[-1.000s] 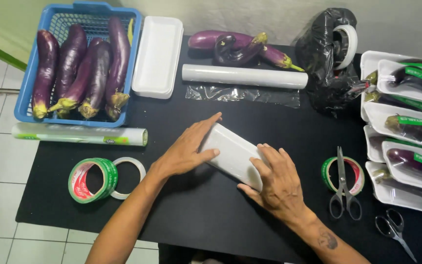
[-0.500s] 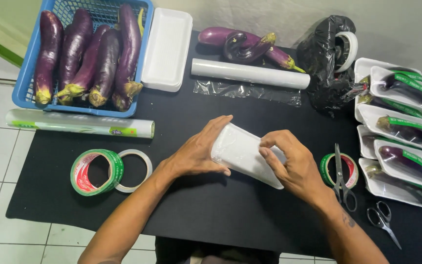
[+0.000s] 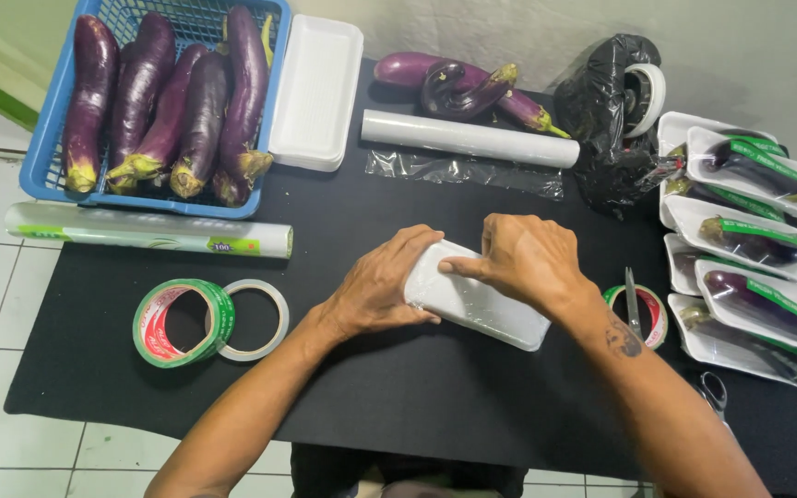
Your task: The person places an eggplant into a white tray, wraps it with plastic film using a roll, cuts the film with scissors, and then secures the packaging with green tape.
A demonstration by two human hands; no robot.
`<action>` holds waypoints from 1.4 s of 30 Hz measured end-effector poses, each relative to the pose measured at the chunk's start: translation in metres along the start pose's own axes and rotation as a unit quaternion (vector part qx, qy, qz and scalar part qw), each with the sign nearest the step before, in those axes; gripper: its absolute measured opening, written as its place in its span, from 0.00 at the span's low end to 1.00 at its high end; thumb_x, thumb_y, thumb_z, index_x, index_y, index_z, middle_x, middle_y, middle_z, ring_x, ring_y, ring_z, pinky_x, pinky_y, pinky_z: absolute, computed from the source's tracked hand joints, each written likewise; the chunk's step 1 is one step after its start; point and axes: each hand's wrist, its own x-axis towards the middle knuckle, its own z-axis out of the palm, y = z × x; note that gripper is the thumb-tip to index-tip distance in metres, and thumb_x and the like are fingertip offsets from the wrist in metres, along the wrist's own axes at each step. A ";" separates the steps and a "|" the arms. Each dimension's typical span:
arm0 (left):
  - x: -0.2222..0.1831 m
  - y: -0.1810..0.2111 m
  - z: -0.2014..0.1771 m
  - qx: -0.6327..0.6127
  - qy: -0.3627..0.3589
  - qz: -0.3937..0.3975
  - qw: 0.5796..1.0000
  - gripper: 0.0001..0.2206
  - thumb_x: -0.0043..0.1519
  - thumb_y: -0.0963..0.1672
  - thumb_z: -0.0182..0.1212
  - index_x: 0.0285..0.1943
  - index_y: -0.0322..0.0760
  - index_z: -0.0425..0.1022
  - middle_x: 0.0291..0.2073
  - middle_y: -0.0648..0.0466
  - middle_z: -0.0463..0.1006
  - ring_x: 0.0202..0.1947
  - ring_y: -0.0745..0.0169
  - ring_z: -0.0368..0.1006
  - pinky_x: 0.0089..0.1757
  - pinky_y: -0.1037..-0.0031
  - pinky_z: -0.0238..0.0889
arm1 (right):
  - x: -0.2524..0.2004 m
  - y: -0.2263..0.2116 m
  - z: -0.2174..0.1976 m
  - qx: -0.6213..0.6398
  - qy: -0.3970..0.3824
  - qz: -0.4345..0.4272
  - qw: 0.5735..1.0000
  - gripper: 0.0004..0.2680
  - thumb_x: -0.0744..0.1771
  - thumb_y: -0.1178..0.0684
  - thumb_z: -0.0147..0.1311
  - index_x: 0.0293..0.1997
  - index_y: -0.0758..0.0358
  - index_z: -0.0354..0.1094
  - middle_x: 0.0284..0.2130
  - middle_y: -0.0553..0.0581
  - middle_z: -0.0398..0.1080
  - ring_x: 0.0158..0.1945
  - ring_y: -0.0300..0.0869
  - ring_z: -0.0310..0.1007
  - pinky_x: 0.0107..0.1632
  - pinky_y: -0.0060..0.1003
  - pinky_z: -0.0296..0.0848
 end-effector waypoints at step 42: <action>0.313 0.067 0.143 -0.025 0.058 -0.181 0.981 0.16 0.53 0.53 0.65 0.27 0.37 0.79 0.23 0.46 0.78 0.28 0.41 0.80 0.31 0.56 0.71 | 0.056 0.274 0.057 0.296 0.418 0.088 0.854 0.04 0.68 0.51 0.63 0.36 0.56 0.76 0.41 0.58 0.74 0.46 0.58 0.77 0.50 0.52 0.74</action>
